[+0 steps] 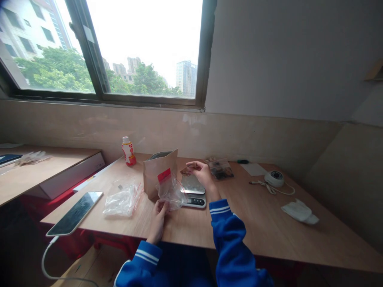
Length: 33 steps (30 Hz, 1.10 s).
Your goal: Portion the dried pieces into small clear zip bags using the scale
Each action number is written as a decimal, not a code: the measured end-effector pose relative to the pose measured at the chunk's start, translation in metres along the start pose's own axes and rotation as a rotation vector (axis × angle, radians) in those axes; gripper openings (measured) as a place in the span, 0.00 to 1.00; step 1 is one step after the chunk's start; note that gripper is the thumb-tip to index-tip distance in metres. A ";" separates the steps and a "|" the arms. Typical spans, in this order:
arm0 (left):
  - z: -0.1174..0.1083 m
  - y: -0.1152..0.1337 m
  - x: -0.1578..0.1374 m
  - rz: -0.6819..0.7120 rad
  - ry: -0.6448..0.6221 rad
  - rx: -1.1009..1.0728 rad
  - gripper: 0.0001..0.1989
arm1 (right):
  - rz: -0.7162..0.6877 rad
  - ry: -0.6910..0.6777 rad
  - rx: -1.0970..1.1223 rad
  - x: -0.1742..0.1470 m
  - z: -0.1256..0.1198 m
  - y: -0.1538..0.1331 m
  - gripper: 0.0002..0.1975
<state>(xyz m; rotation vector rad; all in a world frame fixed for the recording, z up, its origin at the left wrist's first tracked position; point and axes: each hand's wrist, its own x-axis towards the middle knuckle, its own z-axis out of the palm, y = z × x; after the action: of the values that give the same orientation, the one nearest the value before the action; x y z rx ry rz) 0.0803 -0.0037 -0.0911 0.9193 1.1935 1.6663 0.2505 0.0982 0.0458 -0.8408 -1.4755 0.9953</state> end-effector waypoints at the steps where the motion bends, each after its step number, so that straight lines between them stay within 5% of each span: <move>1: 0.000 0.000 0.000 -0.001 -0.004 -0.001 0.18 | -0.053 0.078 0.050 0.009 0.004 -0.006 0.16; 5: -0.001 -0.002 0.000 -0.006 -0.024 -0.002 0.16 | -0.237 0.199 0.131 0.048 0.040 -0.027 0.15; 11: -0.001 -0.001 -0.001 0.019 -0.031 0.028 0.16 | -0.330 -0.062 0.065 0.077 0.090 -0.036 0.08; 14: -0.001 -0.001 -0.002 0.017 -0.037 0.031 0.16 | -0.305 -0.194 -0.043 0.073 0.093 -0.030 0.06; 23: -0.002 -0.001 -0.001 0.001 -0.037 0.033 0.17 | -0.200 -0.165 -0.153 0.071 0.085 -0.026 0.17; 33: -0.001 0.001 -0.002 0.007 -0.041 0.025 0.16 | -0.284 -0.053 -0.882 0.062 0.095 -0.038 0.12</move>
<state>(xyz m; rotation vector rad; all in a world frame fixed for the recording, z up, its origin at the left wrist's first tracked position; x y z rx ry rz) 0.0796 -0.0063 -0.0911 0.9700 1.1874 1.6332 0.1491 0.1268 0.1018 -1.1651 -2.0382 0.1131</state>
